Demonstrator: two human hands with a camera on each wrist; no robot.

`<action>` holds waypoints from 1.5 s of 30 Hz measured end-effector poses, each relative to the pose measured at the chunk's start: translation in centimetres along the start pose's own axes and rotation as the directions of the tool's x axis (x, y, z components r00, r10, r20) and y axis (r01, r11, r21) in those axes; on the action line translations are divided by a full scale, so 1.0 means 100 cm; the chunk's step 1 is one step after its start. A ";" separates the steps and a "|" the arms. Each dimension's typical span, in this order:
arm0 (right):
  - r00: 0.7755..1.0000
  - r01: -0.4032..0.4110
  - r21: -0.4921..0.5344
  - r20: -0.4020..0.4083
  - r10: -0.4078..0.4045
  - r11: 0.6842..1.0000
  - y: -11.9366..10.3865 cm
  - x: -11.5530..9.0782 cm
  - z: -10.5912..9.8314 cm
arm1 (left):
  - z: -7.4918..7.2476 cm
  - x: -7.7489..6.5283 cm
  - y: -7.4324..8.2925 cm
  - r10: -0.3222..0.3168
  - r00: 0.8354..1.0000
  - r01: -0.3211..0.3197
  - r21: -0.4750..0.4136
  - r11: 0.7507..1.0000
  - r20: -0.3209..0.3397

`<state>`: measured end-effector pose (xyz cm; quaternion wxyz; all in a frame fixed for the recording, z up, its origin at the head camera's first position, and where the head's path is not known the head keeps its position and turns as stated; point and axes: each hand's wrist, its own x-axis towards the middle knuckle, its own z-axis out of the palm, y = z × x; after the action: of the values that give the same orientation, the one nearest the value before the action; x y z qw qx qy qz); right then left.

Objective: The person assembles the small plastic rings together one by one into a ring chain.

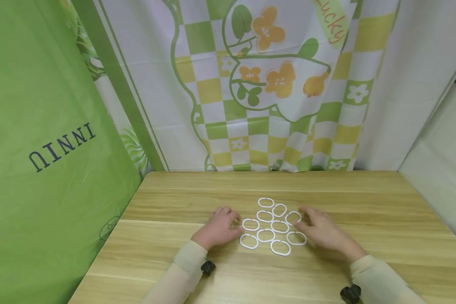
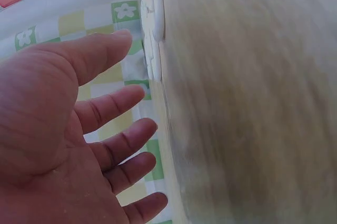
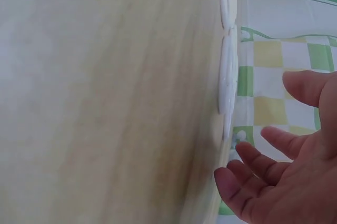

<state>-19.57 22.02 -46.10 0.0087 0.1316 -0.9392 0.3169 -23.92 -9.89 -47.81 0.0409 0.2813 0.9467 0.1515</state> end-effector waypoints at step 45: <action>0.991 -0.059 0.001 0.121 0.058 0.998 0.008 0.002 0.010 | 0.007 0.009 0.009 0.098 0.989 -0.068 -0.246 0.967 0.113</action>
<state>-19.91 21.98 -47.40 -0.0576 0.1230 -0.9408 0.3105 -24.06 -8.46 -48.21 0.1274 0.3227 0.9041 0.2494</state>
